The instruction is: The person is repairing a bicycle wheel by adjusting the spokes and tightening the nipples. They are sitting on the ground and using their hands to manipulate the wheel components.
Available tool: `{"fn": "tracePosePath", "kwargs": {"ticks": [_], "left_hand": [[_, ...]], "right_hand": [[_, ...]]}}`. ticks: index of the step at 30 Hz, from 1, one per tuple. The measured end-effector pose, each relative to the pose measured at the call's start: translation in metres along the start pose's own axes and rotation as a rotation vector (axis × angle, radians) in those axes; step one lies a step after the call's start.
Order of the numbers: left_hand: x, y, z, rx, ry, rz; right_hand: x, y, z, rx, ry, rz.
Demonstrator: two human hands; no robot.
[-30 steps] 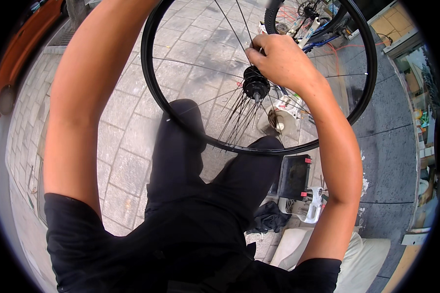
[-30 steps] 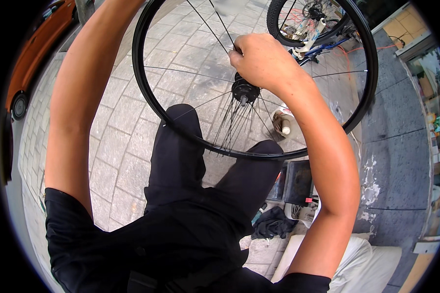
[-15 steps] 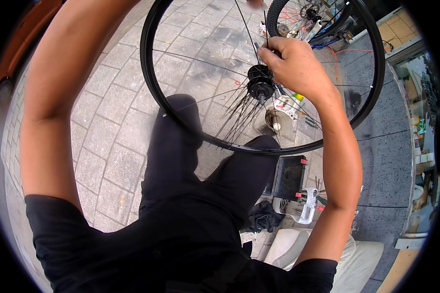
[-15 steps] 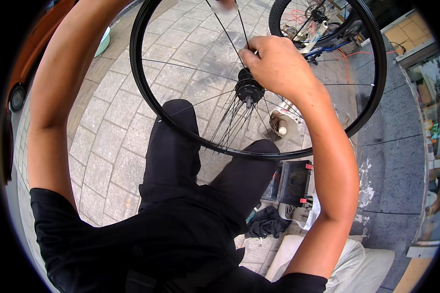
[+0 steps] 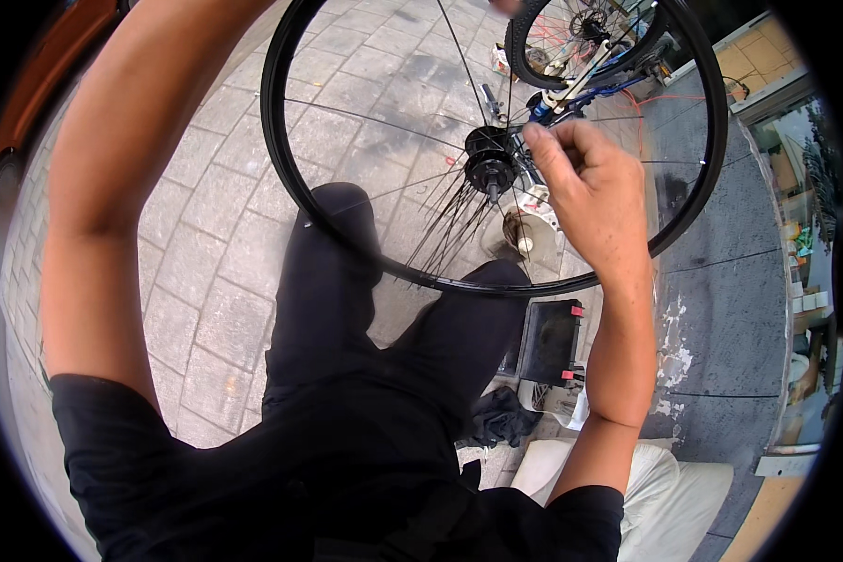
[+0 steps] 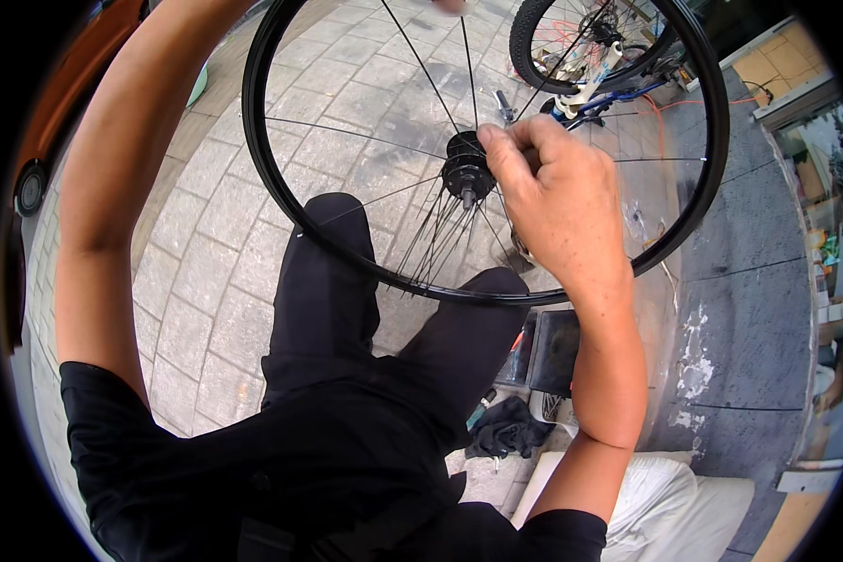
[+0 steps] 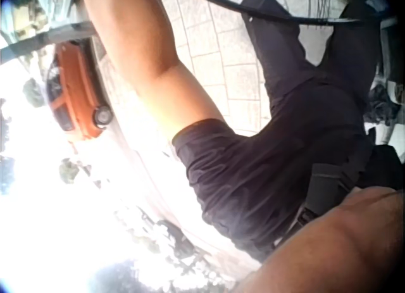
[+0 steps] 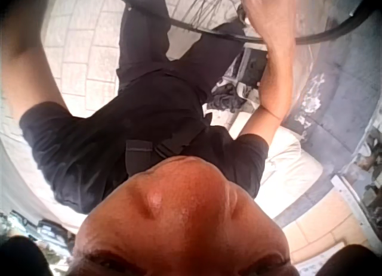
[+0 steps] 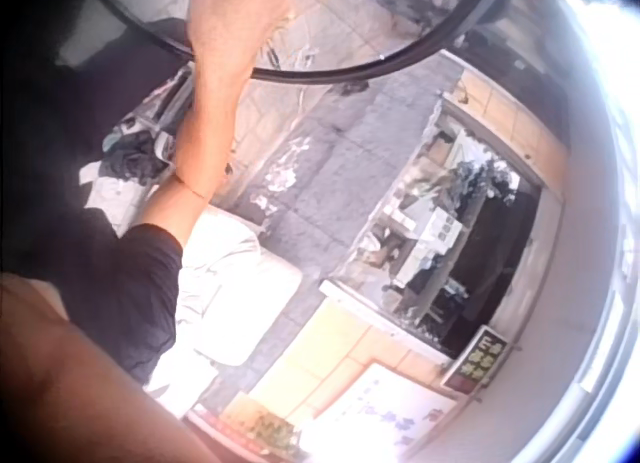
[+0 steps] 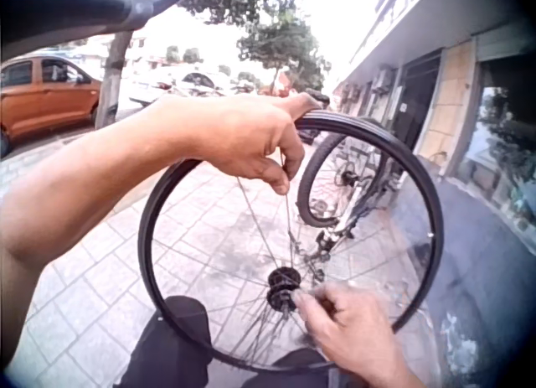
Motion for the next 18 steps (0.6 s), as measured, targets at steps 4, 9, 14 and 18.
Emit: {"fn": "tracePosePath", "kwargs": {"ticks": [4,9,14,18], "left_hand": [[0.003,0.0,0.001,-0.055,-0.026,-0.09],[0.013,-0.003,0.009,-0.076,-0.025,-0.058],[0.019,-0.003,0.01,-0.02,-0.014,-0.041],[0.019,-0.002,0.012,-0.101,-0.013,-0.078]], "right_hand": [[-0.057,0.038,0.077,-0.072,-0.158,-0.195],[-0.06,0.072,0.14,-0.095,-0.115,-0.049],[-0.055,0.08,0.159,-0.004,-0.115,-0.007],[-0.054,0.084,0.161,0.0,-0.071,0.011]]}}
Point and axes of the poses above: each hand's wrist, its own x-axis towards the middle knuckle, its own z-axis out of the palm, y = z × x, the point moved 3 cm from there along x, towards the middle knuckle, and after that the axes turned 7 degrees about -y, right-handed, at the moved point
